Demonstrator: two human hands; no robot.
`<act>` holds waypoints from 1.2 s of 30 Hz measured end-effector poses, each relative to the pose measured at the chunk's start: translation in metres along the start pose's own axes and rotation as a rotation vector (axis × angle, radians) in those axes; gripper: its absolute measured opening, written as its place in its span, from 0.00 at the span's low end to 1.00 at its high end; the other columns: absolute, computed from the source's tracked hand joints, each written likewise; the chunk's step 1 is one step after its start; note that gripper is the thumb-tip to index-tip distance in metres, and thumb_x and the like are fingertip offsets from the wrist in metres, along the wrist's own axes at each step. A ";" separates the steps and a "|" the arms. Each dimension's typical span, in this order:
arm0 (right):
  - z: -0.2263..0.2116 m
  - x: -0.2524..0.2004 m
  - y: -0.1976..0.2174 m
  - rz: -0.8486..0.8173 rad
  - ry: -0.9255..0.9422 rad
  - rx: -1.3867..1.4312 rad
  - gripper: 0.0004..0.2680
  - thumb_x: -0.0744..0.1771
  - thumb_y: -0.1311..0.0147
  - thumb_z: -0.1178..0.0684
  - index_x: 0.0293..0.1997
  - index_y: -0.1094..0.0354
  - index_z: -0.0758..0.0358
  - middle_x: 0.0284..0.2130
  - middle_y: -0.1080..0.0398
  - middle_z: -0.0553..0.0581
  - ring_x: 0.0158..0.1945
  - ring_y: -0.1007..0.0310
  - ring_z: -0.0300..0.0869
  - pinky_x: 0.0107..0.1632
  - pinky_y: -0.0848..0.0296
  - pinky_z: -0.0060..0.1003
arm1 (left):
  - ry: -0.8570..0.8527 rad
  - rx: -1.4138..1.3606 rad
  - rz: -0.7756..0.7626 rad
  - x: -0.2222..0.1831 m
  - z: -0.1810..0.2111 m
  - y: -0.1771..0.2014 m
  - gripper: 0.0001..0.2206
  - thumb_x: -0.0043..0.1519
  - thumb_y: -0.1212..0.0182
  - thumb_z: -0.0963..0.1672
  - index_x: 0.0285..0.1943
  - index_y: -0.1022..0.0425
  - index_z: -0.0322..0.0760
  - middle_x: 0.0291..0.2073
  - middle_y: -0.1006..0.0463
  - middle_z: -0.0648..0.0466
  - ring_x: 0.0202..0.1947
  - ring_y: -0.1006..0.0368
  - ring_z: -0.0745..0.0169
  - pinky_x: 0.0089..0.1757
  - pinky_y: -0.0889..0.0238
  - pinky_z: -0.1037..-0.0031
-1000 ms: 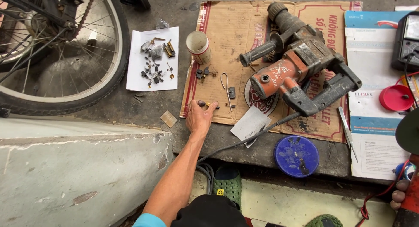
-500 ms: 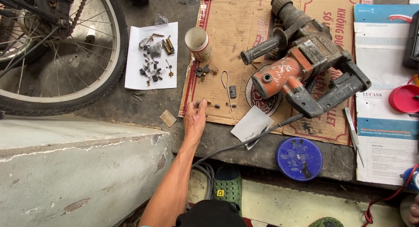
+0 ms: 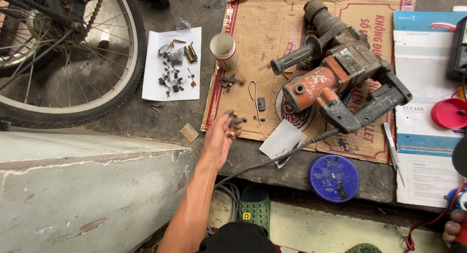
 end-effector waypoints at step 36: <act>0.162 -0.063 -0.474 0.918 0.150 -0.448 0.18 0.67 0.45 0.54 0.60 0.33 0.78 0.42 0.29 0.76 0.42 0.27 0.59 0.44 0.29 0.51 | 0.188 -0.270 -0.622 -0.287 -0.033 -0.129 0.18 0.66 0.32 0.36 0.66 0.19 0.25 0.42 0.15 0.47 0.38 0.19 0.65 0.45 0.20 0.76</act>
Point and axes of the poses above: each hand's wrist, its own x-axis towards the middle knuckle, its own y-axis out of the back of the hand, z = x × y, the point moved 2 cm from there along x, towards the middle knuckle
